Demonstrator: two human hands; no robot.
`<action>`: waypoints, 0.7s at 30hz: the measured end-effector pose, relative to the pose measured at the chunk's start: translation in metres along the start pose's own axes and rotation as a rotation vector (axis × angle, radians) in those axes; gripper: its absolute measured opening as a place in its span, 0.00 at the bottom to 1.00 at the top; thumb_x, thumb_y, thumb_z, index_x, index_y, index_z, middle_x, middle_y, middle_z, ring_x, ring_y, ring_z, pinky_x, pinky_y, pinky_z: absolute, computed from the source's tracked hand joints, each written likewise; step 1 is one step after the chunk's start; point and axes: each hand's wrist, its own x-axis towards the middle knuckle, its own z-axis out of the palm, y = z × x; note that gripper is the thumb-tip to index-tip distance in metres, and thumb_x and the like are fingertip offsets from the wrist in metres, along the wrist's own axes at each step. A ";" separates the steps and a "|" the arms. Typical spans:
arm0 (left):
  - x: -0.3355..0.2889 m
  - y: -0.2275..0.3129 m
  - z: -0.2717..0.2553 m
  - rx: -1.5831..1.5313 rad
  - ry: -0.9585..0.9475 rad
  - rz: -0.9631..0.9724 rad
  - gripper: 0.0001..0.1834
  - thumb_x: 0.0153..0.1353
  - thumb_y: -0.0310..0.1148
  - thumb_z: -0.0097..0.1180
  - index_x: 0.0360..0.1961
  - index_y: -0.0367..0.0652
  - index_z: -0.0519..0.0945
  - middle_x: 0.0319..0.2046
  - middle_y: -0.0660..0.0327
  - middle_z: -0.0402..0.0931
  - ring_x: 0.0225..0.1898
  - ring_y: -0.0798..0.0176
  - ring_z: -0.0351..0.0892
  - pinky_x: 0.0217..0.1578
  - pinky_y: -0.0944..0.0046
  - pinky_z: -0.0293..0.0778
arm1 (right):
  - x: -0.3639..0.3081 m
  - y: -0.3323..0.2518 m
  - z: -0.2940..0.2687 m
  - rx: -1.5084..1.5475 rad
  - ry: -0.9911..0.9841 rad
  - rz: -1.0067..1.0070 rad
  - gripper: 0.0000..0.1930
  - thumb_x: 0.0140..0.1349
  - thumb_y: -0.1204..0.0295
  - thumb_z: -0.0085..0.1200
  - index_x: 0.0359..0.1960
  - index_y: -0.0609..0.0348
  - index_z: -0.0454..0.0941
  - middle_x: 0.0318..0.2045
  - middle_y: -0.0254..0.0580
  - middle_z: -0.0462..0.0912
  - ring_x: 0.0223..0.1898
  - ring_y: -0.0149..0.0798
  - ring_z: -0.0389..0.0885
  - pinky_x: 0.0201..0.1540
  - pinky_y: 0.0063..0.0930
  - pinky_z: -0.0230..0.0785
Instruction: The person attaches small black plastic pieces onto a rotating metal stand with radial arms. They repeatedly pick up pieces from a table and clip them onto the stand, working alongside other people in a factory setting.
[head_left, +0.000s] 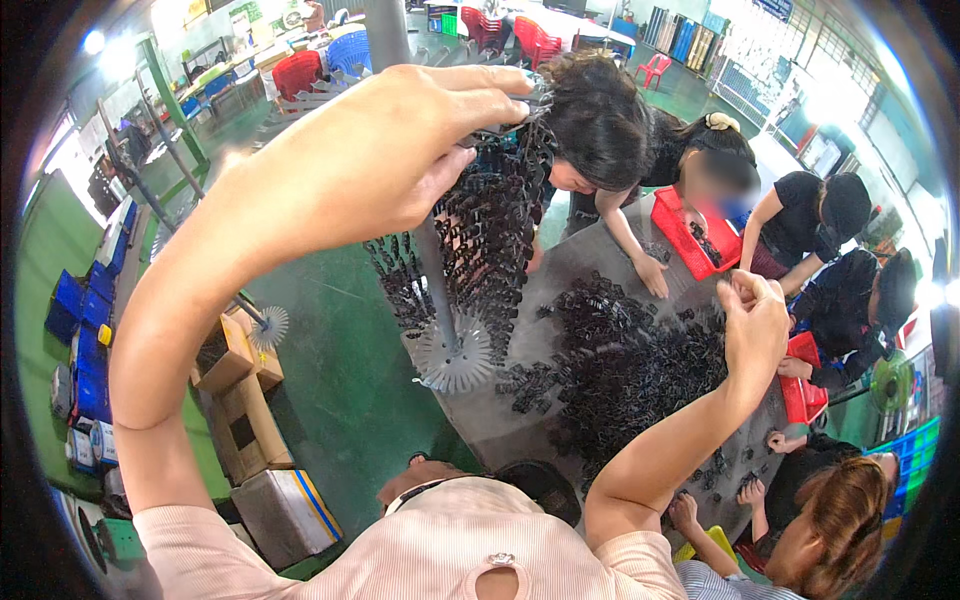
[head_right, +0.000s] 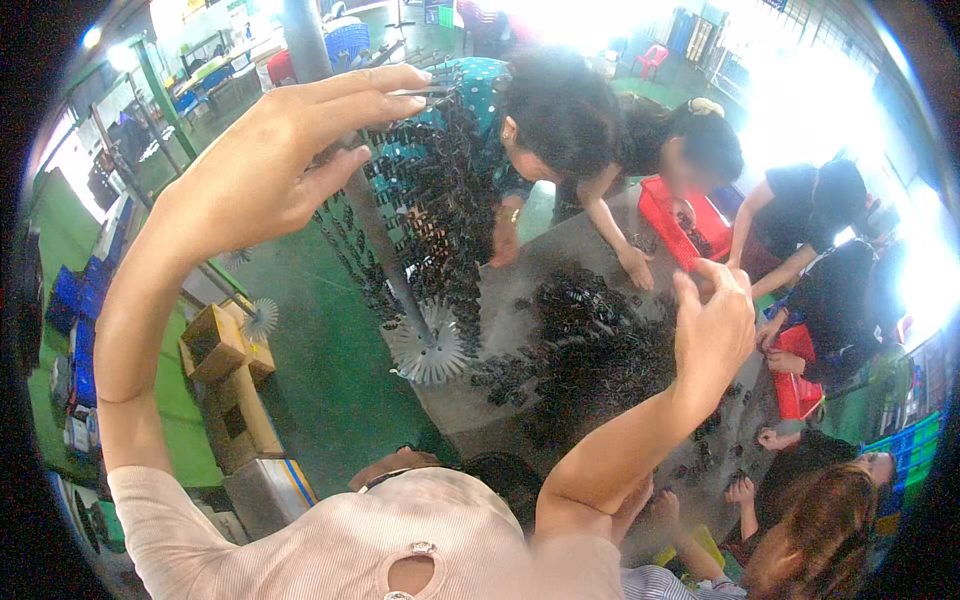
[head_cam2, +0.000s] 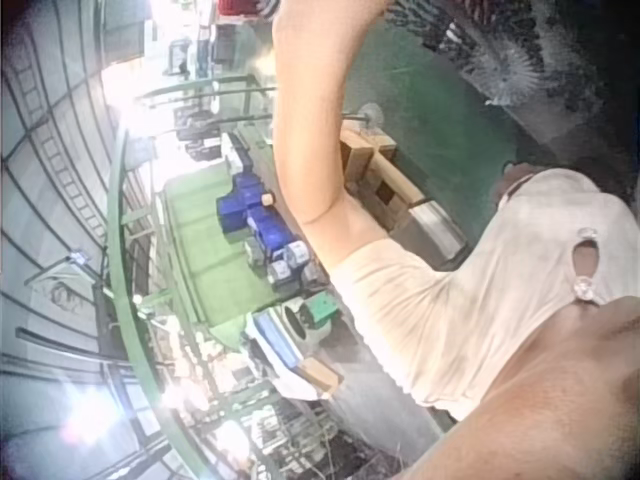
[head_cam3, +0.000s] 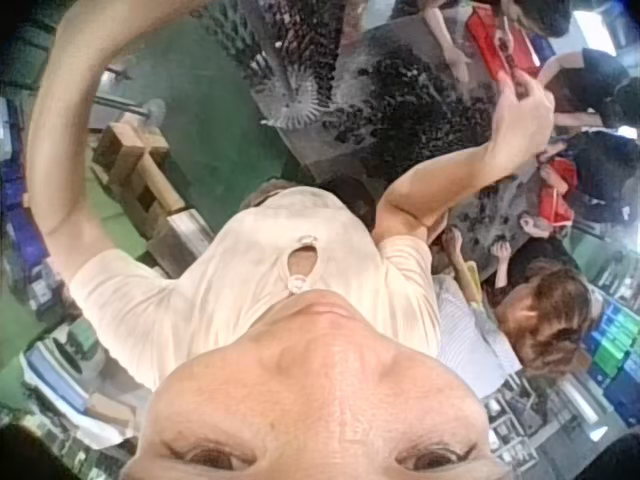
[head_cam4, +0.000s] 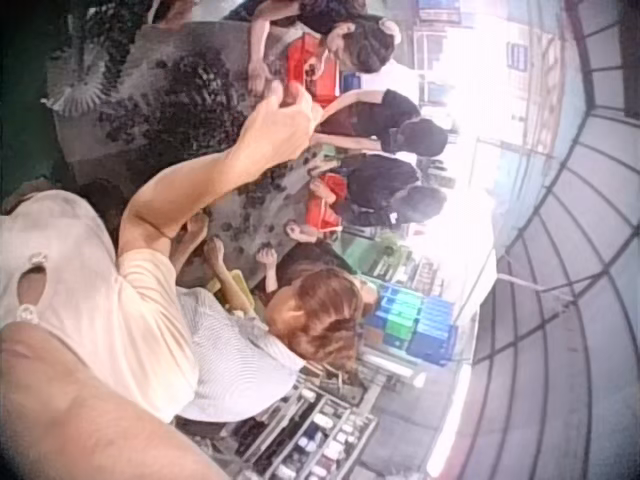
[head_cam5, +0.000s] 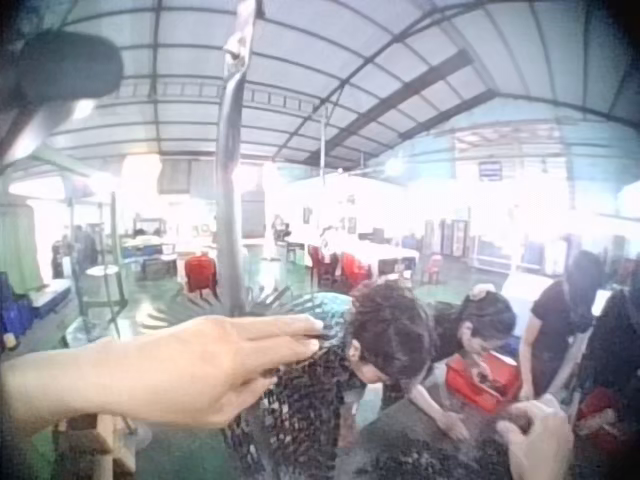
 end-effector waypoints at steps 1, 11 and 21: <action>-0.001 0.002 -0.002 -0.038 -0.002 -0.015 0.23 0.53 0.20 0.56 0.54 0.34 0.74 0.58 0.49 0.71 0.59 0.46 0.70 0.59 0.53 0.68 | -0.002 -0.001 -0.001 -0.159 0.040 0.022 0.12 0.54 0.69 0.64 0.38 0.62 0.83 0.33 0.44 0.80 0.33 0.35 0.78 0.39 0.28 0.69; 0.023 0.019 0.002 0.147 -0.156 -0.138 0.24 0.51 0.16 0.51 0.52 0.31 0.76 0.53 0.45 0.74 0.56 0.44 0.73 0.58 0.54 0.69 | -0.001 -0.168 0.065 0.717 0.241 -0.490 0.06 0.53 0.71 0.63 0.30 0.58 0.81 0.32 0.45 0.79 0.38 0.46 0.80 0.39 0.39 0.66; -0.007 -0.005 -0.001 0.016 -0.021 0.029 0.28 0.50 0.15 0.52 0.56 0.35 0.72 0.59 0.48 0.69 0.62 0.45 0.67 0.62 0.53 0.65 | 0.008 -0.003 -0.004 0.096 -0.022 -0.027 0.15 0.55 0.67 0.62 0.42 0.63 0.82 0.31 0.50 0.82 0.33 0.46 0.82 0.42 0.35 0.73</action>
